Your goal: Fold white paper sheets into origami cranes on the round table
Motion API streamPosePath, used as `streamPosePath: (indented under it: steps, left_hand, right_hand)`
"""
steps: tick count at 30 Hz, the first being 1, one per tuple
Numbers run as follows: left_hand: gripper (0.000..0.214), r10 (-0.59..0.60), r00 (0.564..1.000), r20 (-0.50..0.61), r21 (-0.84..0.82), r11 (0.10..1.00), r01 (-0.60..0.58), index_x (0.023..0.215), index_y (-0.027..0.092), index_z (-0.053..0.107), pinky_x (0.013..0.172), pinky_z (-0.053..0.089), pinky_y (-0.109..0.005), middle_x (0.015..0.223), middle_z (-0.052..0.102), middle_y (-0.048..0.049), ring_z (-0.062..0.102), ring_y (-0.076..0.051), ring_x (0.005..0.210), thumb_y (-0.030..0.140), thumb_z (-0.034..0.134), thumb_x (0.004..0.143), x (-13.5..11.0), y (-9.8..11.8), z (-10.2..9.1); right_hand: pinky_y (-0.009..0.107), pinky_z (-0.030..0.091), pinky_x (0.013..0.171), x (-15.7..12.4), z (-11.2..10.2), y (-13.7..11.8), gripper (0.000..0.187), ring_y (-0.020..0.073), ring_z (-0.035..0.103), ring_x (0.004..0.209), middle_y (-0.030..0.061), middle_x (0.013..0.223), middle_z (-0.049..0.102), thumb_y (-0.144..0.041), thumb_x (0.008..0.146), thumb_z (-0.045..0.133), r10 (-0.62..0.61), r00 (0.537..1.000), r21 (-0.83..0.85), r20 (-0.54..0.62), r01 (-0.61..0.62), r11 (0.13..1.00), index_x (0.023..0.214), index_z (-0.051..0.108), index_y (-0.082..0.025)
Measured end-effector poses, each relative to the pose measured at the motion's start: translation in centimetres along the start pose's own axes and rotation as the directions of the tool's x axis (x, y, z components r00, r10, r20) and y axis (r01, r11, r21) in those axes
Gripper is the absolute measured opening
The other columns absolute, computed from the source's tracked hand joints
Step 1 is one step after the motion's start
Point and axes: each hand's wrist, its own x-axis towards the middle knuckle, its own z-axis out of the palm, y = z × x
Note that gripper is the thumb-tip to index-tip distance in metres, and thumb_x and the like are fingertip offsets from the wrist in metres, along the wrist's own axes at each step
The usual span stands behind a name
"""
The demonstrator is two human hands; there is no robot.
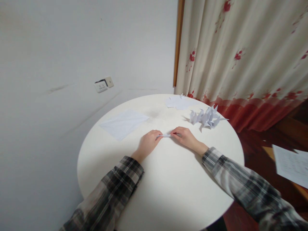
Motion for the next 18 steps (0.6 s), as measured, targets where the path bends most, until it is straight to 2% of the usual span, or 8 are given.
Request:
streamPosePath:
  steps: [4, 9, 14, 18]
  left_hand:
    - [0.021, -0.050, 0.998, -0.033, 0.013, 0.999, 0.051, 0.087, 0.023, 0.061, 0.072, 0.043, -0.026, 0.085, 0.065, -0.0013, 0.058, -0.016, 0.081, 0.032, 0.042, 0.087, 0.04, 0.04, -0.25]
    - [0.024, -0.106, 0.993, -0.058, -0.078, 0.992, 0.102, 0.092, 0.024, 0.061, 0.074, 0.043, -0.025, 0.087, 0.067, -0.0005, 0.060, -0.016, 0.081, 0.035, 0.040, 0.087, 0.12, 0.51, -0.69]
    - [0.024, -0.143, 0.990, 0.011, -0.254, 0.957, 0.141, 0.090, 0.022, 0.064, 0.079, 0.045, -0.026, 0.089, 0.068, 0.0004, 0.061, -0.016, 0.084, 0.035, 0.045, 0.083, 0.40, 0.24, -0.32]
    - [0.025, -0.165, 0.985, 0.047, -0.322, 0.931, 0.171, 0.089, 0.021, 0.066, 0.083, 0.045, -0.028, 0.092, 0.069, -0.0004, 0.061, -0.018, 0.089, 0.038, 0.050, 0.079, 0.46, -0.19, 0.14]
  right_hand:
    - [0.027, 0.044, 0.073, -0.05, -0.16, 0.07, 0.018, 0.0161, 0.059, 0.079, 0.0066, 0.085, 0.067, -0.026, 0.084, 0.051, 0.033, 0.999, -0.032, 0.015, -0.033, 0.999, 0.091, 0.065, -0.018]
    - [0.026, 0.044, 0.072, -0.02, -0.40, 0.24, 0.023, 0.0155, 0.061, 0.076, 0.0062, 0.087, 0.068, -0.030, 0.086, 0.047, 0.085, 0.995, -0.009, -0.050, -0.086, 0.996, 0.093, 0.065, -0.019]
    - [0.024, 0.043, 0.066, 0.01, -0.60, -0.02, 0.020, 0.0137, 0.061, 0.070, 0.0030, 0.081, 0.069, -0.030, 0.083, 0.051, 0.193, 0.981, 0.067, -0.022, -0.191, 0.979, 0.089, 0.067, -0.019]
    - [0.022, 0.041, 0.062, -0.02, -0.42, 0.12, 0.019, 0.0124, 0.058, 0.065, 0.0023, 0.076, 0.069, -0.031, 0.081, 0.054, 0.247, 0.969, 0.123, 0.013, -0.247, 0.961, 0.085, 0.067, -0.018]
